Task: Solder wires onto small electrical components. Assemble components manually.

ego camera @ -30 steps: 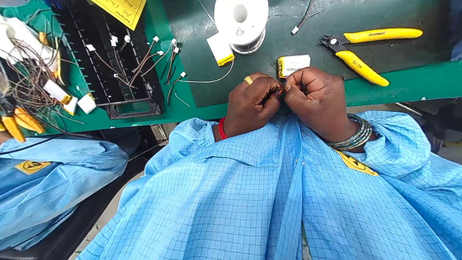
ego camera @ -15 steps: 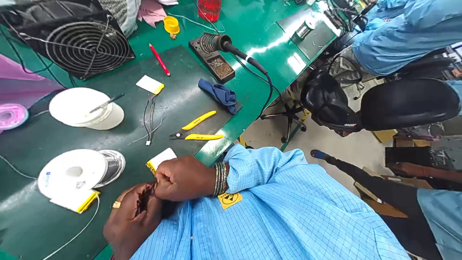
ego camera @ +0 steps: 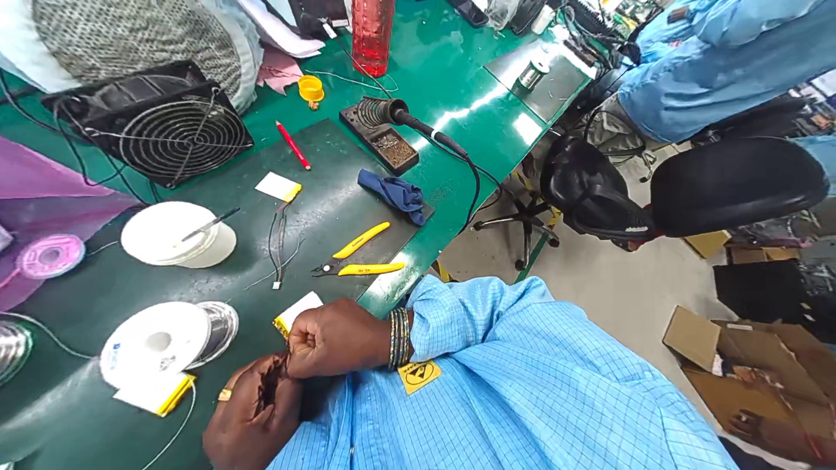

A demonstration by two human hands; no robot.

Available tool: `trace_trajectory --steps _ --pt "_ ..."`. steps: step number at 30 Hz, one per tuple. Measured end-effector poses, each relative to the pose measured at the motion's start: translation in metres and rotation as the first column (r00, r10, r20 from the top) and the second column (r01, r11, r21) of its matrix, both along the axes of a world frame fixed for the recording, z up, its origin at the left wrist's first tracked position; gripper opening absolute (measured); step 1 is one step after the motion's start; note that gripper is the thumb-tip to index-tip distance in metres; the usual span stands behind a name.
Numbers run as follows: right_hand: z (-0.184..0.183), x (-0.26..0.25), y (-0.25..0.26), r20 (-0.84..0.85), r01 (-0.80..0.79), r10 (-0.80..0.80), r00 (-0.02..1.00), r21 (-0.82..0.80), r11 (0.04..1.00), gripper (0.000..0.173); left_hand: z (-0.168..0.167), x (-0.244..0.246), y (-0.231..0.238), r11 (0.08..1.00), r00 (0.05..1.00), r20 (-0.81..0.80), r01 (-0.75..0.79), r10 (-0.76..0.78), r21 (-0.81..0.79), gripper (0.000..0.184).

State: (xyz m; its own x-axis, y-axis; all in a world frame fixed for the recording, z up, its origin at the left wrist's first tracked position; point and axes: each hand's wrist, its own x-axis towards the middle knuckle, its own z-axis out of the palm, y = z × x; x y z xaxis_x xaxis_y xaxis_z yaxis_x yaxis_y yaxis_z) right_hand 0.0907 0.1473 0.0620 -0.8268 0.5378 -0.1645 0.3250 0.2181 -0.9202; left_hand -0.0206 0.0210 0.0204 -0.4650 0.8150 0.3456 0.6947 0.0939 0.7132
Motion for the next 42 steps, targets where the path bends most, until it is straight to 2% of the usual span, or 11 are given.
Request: trace_trajectory --steps 10,14,18,21,24,42 --pt "0.002 -0.002 0.001 0.045 0.001 -0.001 0.999 0.001 1.000 0.021 0.002 0.003 0.002 1.000 1.000 -0.002 -0.014 0.014 0.010 0.030" --pt "0.002 -0.003 -0.004 0.075 0.010 -0.016 0.997 0.080 0.997 0.020 0.001 -0.001 0.001 0.993 0.997 0.030 0.068 -0.071 0.095 0.027" --pt "-0.011 0.000 -0.011 -0.045 0.076 -0.069 0.997 0.187 0.979 0.015 -0.001 0.001 0.002 0.988 0.993 0.089 0.062 -0.075 0.142 0.016" --pt "-0.017 0.004 -0.008 -0.094 0.059 -0.042 0.995 0.177 0.982 0.008 0.003 -0.001 0.004 0.989 0.990 0.114 0.070 -0.085 0.130 0.011" --pt "-0.022 0.005 -0.007 -0.123 0.065 -0.044 0.991 0.167 0.984 0.011 0.006 -0.001 0.005 0.991 0.984 0.147 0.084 -0.099 0.107 0.009" --pt "-0.023 0.005 -0.009 -0.144 0.086 -0.056 0.988 0.210 0.974 0.011 0.005 0.000 0.007 0.993 0.982 0.170 0.066 -0.081 0.094 0.011"
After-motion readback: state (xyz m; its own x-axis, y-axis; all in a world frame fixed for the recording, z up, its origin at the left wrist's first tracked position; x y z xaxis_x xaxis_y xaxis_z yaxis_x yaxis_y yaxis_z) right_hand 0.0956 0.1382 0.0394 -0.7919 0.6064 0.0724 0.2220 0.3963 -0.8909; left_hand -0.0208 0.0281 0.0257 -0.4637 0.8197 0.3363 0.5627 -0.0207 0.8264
